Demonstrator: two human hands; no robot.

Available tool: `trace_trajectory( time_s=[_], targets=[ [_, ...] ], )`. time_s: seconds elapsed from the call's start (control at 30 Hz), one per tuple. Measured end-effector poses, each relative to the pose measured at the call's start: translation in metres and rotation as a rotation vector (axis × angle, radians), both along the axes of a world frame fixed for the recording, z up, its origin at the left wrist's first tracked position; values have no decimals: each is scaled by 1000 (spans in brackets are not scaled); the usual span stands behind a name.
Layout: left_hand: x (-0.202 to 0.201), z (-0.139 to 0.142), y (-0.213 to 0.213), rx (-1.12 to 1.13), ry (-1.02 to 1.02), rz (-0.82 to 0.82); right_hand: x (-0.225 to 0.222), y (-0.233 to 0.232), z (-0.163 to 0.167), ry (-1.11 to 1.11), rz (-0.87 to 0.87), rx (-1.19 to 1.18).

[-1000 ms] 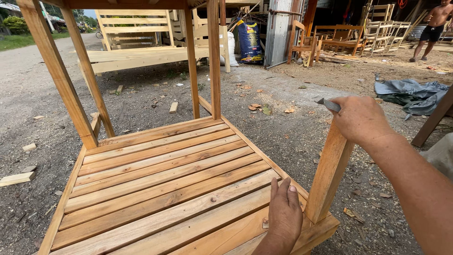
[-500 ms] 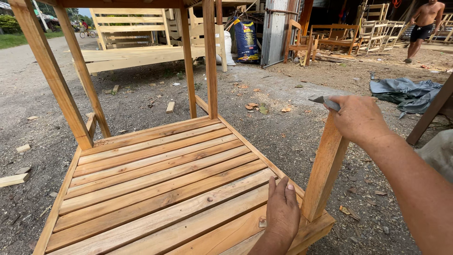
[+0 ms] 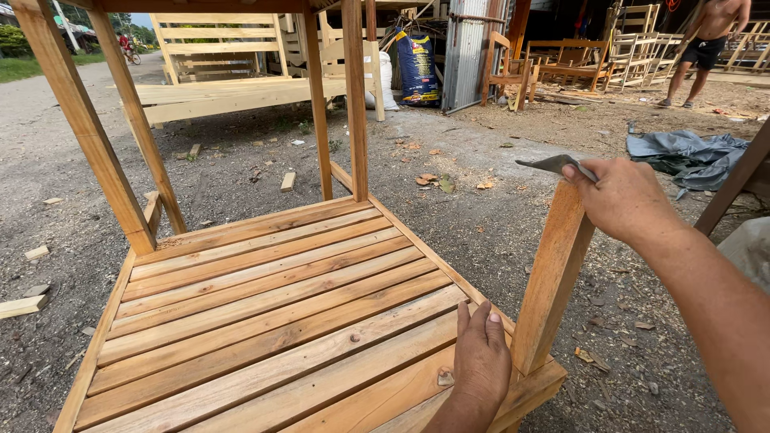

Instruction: The person sands a slatted wooden chair frame with a piece of sandpaper, working by hand around the seat edges, rails, and legs. They steady the frame with one hand while rubbing the sandpaper along the wood surfaces, moving around the chair to reach different sides.

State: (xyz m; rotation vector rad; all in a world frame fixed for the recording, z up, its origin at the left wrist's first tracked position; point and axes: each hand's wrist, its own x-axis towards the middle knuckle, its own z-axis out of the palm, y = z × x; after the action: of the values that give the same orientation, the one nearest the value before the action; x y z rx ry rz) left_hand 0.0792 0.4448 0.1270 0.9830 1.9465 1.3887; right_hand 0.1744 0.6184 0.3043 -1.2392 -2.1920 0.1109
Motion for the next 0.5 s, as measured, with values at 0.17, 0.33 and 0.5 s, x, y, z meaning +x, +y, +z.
trace_trajectory(
  time_s=[0.17,0.33,0.5],
  targets=[
    [-5,-1,4,-6,-49,-7,27,-20,-25,58,-118,19],
    [-2,-11,12,37,4,-17,7,-5,-2,8,-52,0],
    [5,-13,13,50,11,-14,9,-2,-16,-85,21,137]
  ],
)
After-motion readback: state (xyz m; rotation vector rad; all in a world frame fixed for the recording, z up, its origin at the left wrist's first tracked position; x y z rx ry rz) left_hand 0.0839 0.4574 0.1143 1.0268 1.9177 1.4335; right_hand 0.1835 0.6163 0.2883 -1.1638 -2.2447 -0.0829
